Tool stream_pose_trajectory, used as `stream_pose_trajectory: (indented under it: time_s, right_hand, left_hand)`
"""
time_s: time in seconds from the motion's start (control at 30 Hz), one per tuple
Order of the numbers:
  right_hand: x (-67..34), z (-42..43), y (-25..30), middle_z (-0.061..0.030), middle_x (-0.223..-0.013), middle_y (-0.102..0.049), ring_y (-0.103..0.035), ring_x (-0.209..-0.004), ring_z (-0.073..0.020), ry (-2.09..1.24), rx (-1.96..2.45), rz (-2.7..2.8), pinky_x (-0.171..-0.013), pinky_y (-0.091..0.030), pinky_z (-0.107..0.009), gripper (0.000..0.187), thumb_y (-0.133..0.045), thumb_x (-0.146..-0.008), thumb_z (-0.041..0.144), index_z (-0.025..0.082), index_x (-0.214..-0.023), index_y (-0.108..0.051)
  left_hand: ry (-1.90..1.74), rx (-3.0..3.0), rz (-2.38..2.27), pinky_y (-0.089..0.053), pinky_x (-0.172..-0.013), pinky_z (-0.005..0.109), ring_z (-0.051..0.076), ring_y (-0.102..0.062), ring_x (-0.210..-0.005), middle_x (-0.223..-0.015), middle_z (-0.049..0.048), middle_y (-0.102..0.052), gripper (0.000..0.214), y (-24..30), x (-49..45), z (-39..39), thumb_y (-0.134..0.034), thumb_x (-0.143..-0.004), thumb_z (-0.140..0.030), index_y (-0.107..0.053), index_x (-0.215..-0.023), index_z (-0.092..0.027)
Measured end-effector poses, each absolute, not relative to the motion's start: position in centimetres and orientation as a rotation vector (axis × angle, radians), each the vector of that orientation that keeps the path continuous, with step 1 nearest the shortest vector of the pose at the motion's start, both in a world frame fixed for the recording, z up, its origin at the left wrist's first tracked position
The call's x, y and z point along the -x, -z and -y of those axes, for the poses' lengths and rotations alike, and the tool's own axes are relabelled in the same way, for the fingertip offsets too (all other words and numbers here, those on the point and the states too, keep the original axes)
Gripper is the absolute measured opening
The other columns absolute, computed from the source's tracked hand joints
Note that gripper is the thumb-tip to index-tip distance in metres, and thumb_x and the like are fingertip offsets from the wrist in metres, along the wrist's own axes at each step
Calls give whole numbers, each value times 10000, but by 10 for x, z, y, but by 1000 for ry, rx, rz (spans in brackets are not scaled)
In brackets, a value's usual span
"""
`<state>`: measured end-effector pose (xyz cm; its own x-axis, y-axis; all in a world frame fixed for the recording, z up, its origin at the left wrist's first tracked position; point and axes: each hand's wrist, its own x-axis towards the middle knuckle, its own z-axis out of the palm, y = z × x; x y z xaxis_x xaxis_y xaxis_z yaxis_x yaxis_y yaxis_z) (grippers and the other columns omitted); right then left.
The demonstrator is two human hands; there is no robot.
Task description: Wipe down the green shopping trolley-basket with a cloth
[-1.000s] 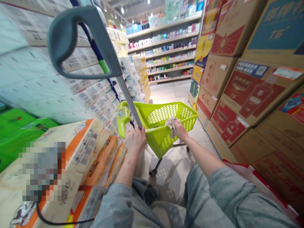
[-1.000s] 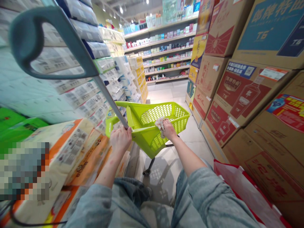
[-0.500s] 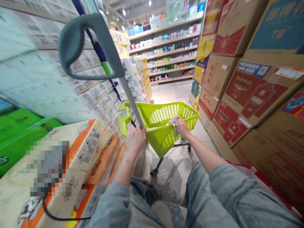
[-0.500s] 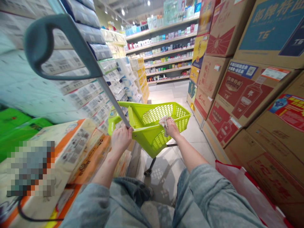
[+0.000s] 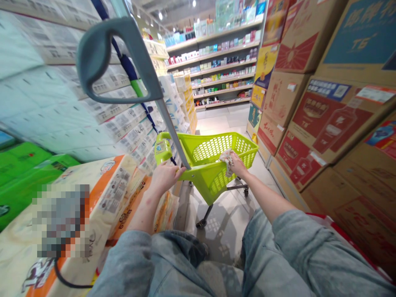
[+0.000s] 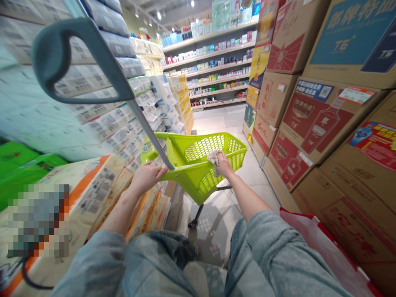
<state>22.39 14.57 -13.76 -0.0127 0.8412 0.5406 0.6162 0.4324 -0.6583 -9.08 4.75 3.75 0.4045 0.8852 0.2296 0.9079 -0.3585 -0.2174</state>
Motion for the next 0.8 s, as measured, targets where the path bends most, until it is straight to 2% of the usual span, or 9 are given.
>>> stream_pose_trajectory:
  time_s: [0.17,0.27,0.4,0.6,0.8]
  right_hand:
    - [-222,-146,135,-149,-1201,-609,-477,-1229,-266,-271,1320,1684,-1085,-348,-415,383,-497,-737,206,130,-1091,-624]
    - [-217,-146,130,-150,-1109,-641,-505,-1177,-269,-226,1359,1686,-1071,-349,-444,305,-478,-750,205,138,-999,-641]
    - [-204,-139,126,-166,-1022,-651,-541,-1088,-285,-216,1464,1662,-1003,-402,-456,245,-452,-785,224,145,-927,-634]
    - [-178,-117,128,-166,-1171,-601,-490,-1176,-270,-177,1407,1574,-1031,-386,-428,334,-408,-820,224,143,-1096,-579]
    - [-151,-95,118,-161,-1199,-589,-446,-1223,-288,-180,1359,1587,-1064,-357,-461,422,-453,-766,191,137,-1172,-557]
  left_hand:
    - [45,2262,1630,-443,-703,316,239,-657,-824,-700,86,-701,645,-33,90,-50,-214,-939,-549,-718,-725,-208]
    - [9,2241,1632,-417,-646,298,230,-659,-788,-715,80,-706,662,-33,85,-48,-188,-940,-558,-728,-767,-215]
    - [11,2224,1622,-404,-636,300,234,-665,-774,-712,82,-710,692,-32,83,-48,-155,-943,-559,-728,-771,-213]
    - [95,2247,1592,-411,-671,325,233,-666,-710,-666,99,-703,715,-27,83,-46,-147,-944,-555,-731,-733,-200]
    - [150,2262,1587,-421,-709,340,219,-664,-677,-651,98,-701,719,-25,83,-42,-150,-944,-554,-724,-703,-195]
